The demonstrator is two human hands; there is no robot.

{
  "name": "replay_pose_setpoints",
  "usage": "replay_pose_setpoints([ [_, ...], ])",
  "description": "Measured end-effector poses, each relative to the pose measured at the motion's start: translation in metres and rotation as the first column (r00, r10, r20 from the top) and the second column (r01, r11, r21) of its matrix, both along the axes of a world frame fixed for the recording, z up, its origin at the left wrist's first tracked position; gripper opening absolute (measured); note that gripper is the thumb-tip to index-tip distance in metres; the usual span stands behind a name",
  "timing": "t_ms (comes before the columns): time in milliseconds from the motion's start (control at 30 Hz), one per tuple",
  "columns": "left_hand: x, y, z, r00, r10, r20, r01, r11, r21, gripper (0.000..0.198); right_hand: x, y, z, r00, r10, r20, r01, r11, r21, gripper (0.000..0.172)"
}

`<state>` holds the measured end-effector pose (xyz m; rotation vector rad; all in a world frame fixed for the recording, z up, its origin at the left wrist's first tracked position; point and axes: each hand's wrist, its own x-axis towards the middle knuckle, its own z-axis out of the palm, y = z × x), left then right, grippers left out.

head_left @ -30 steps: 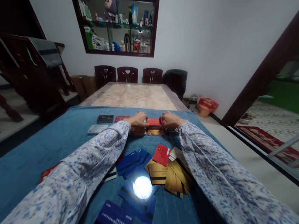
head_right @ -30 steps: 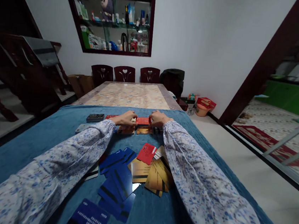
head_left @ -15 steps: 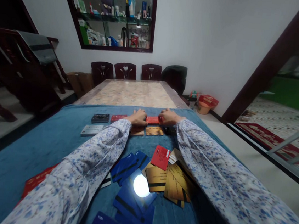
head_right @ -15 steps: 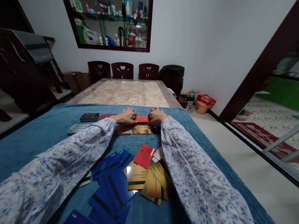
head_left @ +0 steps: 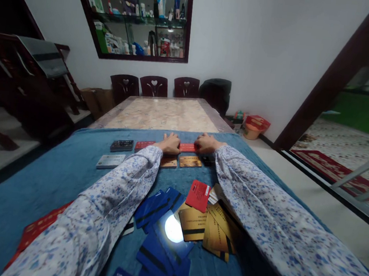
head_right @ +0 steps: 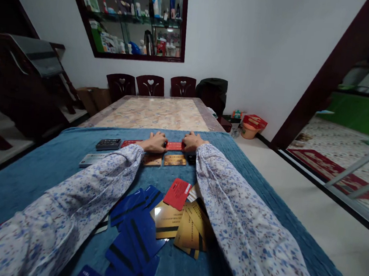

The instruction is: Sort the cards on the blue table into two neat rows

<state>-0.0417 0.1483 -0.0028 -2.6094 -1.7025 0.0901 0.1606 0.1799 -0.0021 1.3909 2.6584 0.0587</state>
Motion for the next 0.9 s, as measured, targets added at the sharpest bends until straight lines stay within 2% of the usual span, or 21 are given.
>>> replay_pose_setpoints([
  [233, -0.001, 0.002, 0.0, 1.0, -0.003, 0.004, 0.003, 1.0, -0.005, 0.029, -0.003, -0.004, 0.002, 1.0, -0.006, 0.019, 0.006, 1.0, 0.01, 0.038],
  [400, 0.0, 0.001, 0.002, 1.0, -0.014, 0.002, 0.014, 1.0, -0.011, 0.034, -0.004, 0.001, 0.0, 1.0, -0.022, 0.011, 0.023, 1.0, -0.015, 0.037],
  [600, 0.004, 0.0, 0.002, 1.0, -0.009, -0.027, 0.008, 0.999, -0.037, 0.031, -0.006, 0.003, 0.001, 0.998, -0.047, 0.044, 0.047, 0.999, -0.017, 0.049],
  [900, 0.01, 0.0, 0.005, 0.998, 0.038, -0.041, -0.04, 0.999, -0.036, 0.029, -0.012, 0.002, 0.004, 0.997, -0.04, 0.062, 0.04, 0.999, 0.0, 0.038],
])
